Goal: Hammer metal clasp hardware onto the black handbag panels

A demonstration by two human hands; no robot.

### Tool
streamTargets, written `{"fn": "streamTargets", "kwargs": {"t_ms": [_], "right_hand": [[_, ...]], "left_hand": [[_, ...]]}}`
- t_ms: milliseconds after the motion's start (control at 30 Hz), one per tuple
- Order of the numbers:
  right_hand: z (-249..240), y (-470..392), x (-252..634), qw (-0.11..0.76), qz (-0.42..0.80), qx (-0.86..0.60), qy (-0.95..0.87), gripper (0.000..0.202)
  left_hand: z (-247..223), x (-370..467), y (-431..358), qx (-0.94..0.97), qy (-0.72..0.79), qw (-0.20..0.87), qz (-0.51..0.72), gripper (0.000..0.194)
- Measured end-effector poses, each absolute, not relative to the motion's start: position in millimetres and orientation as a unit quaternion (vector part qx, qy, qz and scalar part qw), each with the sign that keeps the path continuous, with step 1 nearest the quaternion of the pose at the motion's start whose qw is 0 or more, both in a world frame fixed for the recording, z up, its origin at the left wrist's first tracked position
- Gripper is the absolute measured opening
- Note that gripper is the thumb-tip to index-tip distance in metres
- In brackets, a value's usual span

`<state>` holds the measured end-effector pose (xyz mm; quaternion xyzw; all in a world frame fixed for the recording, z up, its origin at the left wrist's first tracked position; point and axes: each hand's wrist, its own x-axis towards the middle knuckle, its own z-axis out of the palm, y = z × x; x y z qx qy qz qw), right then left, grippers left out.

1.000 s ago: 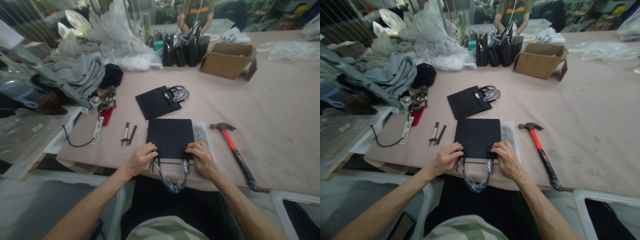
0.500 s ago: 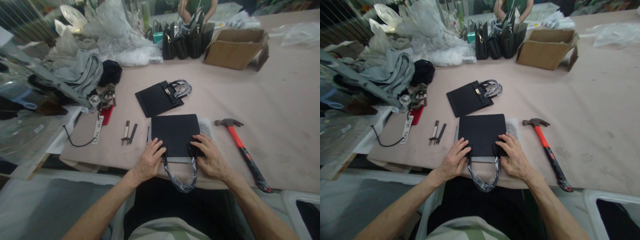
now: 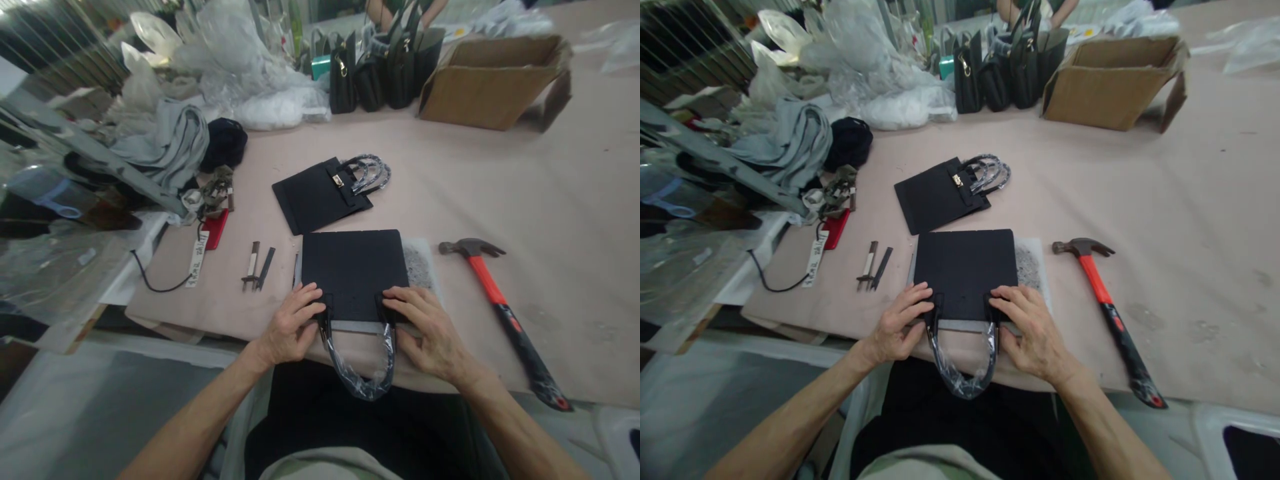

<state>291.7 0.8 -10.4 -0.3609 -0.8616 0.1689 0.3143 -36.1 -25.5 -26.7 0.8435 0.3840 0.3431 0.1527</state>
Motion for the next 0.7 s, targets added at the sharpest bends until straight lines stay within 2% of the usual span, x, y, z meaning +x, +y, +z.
{"fn": "streamTargets", "kwargs": {"t_ms": [267,467,567,700], "right_hand": [[-4,1,295,0.284,0.164,-0.362,-0.873,0.051],[-10,-5,294,0.164,0.097,-0.456,-0.870,0.080],[-16,-5,294,0.168,0.083,-0.467,-0.864,0.077],[-17,5,291,0.217,0.086,-0.461,-0.856,0.067]], "left_hand": [[-24,-40,-20,0.851,0.366,0.161,0.342,0.045],[-23,-41,-22,0.846,0.403,0.156,0.313,0.046],[-24,-42,-18,0.852,0.389,0.153,0.315,0.043],[-26,-41,-8,0.846,0.386,0.124,0.345,0.034]]}}
